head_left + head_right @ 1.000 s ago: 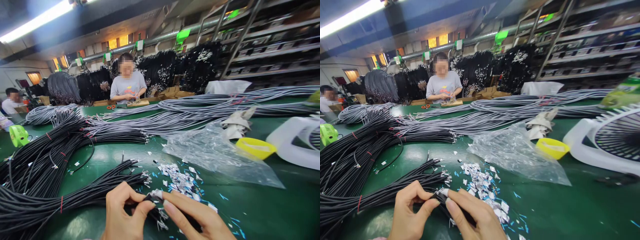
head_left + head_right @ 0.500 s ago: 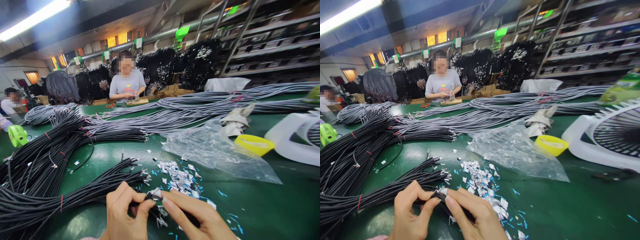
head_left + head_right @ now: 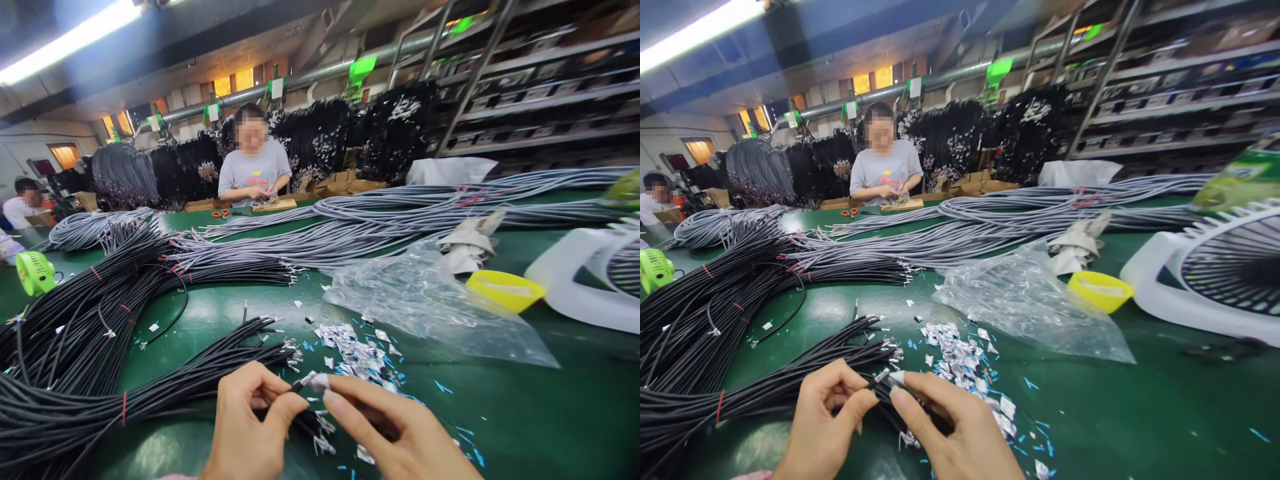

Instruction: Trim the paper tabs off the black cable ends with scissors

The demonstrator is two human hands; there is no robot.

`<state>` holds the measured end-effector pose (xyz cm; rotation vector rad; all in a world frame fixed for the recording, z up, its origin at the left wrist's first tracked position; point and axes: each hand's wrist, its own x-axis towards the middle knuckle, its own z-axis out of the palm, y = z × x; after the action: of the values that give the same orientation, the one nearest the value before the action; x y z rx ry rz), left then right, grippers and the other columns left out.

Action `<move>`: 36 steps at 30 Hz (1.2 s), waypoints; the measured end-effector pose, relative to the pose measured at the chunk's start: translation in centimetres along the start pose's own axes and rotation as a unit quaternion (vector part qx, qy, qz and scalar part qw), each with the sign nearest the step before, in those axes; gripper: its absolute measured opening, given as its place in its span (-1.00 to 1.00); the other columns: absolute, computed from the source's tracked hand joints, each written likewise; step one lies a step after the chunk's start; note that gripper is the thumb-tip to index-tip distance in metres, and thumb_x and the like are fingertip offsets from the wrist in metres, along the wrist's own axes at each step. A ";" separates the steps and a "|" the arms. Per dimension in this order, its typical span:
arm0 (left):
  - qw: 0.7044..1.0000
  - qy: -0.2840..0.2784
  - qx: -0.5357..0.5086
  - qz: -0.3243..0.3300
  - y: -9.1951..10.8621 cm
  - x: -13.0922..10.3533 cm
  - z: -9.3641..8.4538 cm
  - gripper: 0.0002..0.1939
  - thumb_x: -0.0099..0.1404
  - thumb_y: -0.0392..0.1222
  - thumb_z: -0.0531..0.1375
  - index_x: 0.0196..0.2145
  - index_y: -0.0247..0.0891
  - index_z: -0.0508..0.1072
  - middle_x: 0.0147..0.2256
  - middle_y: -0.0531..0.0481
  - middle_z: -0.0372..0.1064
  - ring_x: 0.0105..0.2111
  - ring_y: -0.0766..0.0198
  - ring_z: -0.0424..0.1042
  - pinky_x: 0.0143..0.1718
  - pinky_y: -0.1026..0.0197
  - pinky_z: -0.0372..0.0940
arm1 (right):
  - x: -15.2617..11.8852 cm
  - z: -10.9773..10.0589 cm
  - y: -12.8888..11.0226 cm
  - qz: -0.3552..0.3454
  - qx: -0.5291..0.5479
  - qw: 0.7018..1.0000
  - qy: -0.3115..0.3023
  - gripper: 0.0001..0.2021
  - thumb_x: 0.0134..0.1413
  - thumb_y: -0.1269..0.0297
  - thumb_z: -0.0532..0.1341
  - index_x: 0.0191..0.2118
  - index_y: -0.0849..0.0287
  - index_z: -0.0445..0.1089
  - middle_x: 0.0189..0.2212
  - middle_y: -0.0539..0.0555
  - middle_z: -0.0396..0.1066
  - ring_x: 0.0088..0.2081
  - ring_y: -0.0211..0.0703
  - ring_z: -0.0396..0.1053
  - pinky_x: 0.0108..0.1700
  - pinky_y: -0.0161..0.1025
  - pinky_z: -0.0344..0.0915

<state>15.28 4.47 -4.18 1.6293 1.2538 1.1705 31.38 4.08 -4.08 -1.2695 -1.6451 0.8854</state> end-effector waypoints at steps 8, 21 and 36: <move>0.924 0.035 0.230 0.304 -1.1 -0.9 0.3 -0.82 0.21 -0.43 0.09 -0.51 -0.26 0.28 -0.60 0.06 0.24 -0.60 0.35 0.25 -0.59 0.34 0.09 | -0.5 0.6 -0.3 0.101 0.088 0.990 0.046 -0.75 -0.11 0.09 0.25 -0.56 0.16 0.49 -0.67 -0.01 0.33 -0.58 -0.14 0.28 -0.56 -0.30 0.25; 0.954 0.021 0.181 0.237 -0.3 -0.7 0.6 -0.86 0.24 -0.41 0.06 -0.45 -0.28 0.33 -0.52 0.01 0.30 -0.54 0.33 0.30 -0.54 0.35 0.15 | -0.4 0.5 -0.4 0.083 0.063 0.994 0.032 -0.79 -0.08 0.18 0.20 -0.59 0.18 0.40 -0.68 -0.06 0.23 -0.61 -0.22 0.19 -0.56 -0.33 0.21; 0.987 -0.031 0.091 0.127 0.6 -0.4 -0.1 -0.80 0.23 -0.29 0.09 -0.52 -0.34 0.41 -0.56 -0.02 0.28 -0.57 0.34 0.27 -0.63 0.39 0.08 | 0.1 0.6 -2.2 0.057 0.028 0.997 0.033 -0.81 -0.17 0.23 0.08 -0.69 0.12 0.17 -0.72 -0.14 -0.03 -0.64 -0.29 -0.03 -0.59 -0.33 -0.04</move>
<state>15.30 3.91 -3.70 1.9931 1.1659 1.1742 30.03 3.64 -2.26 -1.3507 -1.4985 0.9426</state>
